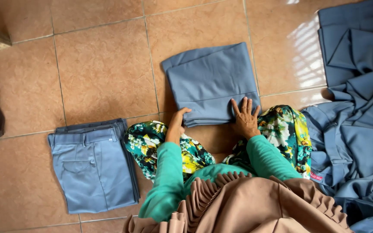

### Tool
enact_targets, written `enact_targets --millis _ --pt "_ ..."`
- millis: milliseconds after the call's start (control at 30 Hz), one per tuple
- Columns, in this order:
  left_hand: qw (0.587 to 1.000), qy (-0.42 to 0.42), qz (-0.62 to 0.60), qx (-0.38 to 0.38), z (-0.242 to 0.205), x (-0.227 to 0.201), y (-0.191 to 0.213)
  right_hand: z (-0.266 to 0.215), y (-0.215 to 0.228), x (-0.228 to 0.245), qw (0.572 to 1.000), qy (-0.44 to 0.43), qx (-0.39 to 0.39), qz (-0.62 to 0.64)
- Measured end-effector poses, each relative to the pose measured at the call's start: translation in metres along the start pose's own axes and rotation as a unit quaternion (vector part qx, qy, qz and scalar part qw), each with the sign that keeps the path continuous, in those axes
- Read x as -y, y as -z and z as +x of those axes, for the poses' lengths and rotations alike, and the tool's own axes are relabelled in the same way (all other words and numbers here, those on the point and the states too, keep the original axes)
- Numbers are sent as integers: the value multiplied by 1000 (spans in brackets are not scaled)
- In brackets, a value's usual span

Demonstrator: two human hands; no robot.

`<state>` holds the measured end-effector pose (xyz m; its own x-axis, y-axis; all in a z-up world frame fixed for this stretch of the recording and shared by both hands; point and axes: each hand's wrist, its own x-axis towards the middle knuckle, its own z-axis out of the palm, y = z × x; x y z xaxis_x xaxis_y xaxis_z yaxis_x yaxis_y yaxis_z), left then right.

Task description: Folding blue trousers and stacking them on the floor.

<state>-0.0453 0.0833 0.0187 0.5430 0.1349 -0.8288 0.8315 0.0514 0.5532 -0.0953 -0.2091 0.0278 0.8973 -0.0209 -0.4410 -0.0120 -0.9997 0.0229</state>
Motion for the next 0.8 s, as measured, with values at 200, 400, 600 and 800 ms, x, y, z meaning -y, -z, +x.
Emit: enact_targets --millis 200,400,600,800 --pt "897 43 -435 65 -22 42 2 -16 5 14 998 52 33 32" --pt "860 -110 -498 31 -98 -44 -7 -19 2 51 977 138 74 145" --pt "909 -234 -309 156 -119 -123 -68 -29 27 72 643 -39 144 751" --pt "946 -182 -22 268 -92 -64 -81 -22 6 41 380 -172 215 883"
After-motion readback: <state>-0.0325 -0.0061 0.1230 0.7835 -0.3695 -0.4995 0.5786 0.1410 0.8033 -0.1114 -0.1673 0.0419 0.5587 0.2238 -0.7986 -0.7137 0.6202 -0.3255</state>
